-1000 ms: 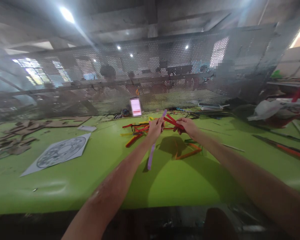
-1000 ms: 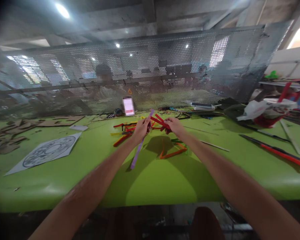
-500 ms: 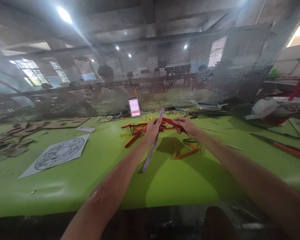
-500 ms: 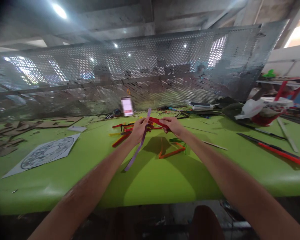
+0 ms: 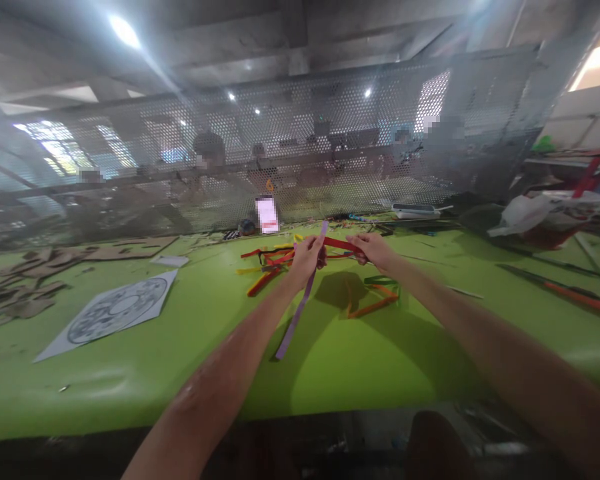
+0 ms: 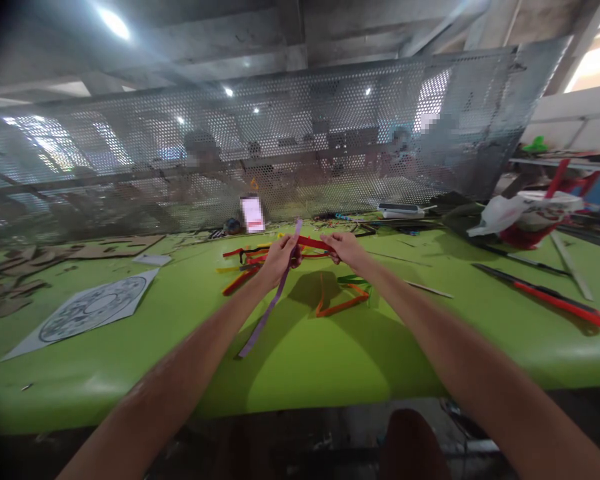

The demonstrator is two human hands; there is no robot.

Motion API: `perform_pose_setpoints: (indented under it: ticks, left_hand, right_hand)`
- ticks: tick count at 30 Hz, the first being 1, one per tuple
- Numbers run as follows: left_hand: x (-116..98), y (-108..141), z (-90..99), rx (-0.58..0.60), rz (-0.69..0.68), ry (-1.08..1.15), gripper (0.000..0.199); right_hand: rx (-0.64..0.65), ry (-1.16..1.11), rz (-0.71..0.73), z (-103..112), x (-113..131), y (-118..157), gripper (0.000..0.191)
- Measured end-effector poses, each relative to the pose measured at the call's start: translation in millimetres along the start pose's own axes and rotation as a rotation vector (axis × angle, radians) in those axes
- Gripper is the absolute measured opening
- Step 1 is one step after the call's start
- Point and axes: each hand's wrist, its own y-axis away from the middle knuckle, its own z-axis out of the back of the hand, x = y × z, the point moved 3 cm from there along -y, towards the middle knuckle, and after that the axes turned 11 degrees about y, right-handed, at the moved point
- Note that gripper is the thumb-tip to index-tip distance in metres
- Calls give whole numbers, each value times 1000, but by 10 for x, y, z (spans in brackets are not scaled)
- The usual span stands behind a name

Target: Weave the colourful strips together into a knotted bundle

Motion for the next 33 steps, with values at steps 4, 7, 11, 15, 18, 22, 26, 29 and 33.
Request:
perform_pose_setpoints:
  ticks: [4,7,11,15,18,22,26,29,33]
  left_hand:
    - [-6,0,11,-6,-12,-20,37]
    - [-21,8,-1,-6,-30,-45,38]
    - [-28,8,-16,7,-57,-50,41]
    - [-10,0,-8,-2,-37,-91,40]
    - [14,-15,0,23,-53,-114,37]
    - [71,-51,19,55,-58,-131,34]
    - [102,-70,31,66,-53,-146,32]
    - [85,-58,21,60,-49,-143,28]
    - [37,-34,-6,40,-31,-139,24]
  right_hand:
    - [-80,86,40,24,-5,-20,21]
    - [-33,140,166,12,22,-18,25]
    - [5,257,304,-14,58,17,41]
    - [11,365,343,-33,70,48,44]
    - [15,385,347,-33,66,45,45]
    - [-5,409,392,-19,74,20,36]
    - [-21,467,441,-16,86,2,25]
    - [-24,510,456,-21,73,-12,23]
    - [-22,478,423,-35,30,-34,21]
